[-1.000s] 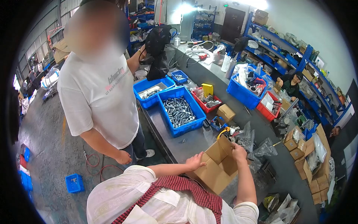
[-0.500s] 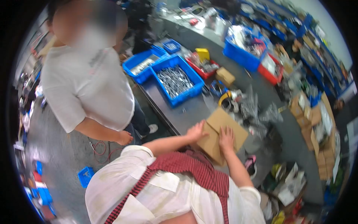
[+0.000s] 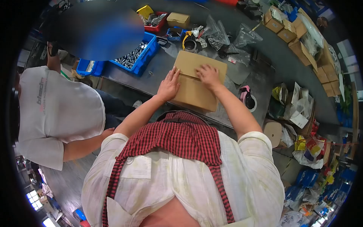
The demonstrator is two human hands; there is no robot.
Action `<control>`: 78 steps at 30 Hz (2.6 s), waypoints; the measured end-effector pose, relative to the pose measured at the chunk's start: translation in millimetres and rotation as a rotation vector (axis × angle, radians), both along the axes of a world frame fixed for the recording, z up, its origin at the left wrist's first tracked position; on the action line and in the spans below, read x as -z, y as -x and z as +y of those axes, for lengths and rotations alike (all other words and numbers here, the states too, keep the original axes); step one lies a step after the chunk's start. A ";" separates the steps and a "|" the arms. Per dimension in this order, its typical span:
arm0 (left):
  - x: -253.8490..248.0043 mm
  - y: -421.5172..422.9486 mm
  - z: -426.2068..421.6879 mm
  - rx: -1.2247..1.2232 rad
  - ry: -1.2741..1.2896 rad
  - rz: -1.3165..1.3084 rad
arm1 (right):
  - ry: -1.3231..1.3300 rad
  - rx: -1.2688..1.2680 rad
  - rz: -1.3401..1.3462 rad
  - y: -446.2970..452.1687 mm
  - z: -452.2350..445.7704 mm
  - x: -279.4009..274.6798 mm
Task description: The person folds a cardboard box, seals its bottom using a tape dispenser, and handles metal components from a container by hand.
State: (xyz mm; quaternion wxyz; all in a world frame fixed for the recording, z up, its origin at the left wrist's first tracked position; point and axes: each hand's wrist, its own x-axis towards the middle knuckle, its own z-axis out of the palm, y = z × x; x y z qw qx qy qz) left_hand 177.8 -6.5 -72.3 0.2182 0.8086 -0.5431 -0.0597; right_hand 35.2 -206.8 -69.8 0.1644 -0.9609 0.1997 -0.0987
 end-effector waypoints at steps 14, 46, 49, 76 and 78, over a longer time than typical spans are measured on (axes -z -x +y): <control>-1.1 18.3 3.3 -0.195 0.244 0.100 | 0.127 0.001 0.116 10.2 -42.1 -17.5; 8.2 -28.7 -62.3 -0.324 0.054 0.380 | 0.031 -0.009 -0.066 -6.3 -40.4 3.8; 9.3 -22.5 -59.1 -0.360 0.013 0.369 | 0.051 0.224 -0.018 13.8 -30.1 -0.7; 2.9 -6.9 -63.9 -0.316 -0.063 0.397 | -0.677 0.559 -0.601 86.2 33.8 35.4; 0.6 -4.1 -65.3 -0.313 -0.056 0.406 | -0.678 0.544 -0.610 88.2 33.4 39.5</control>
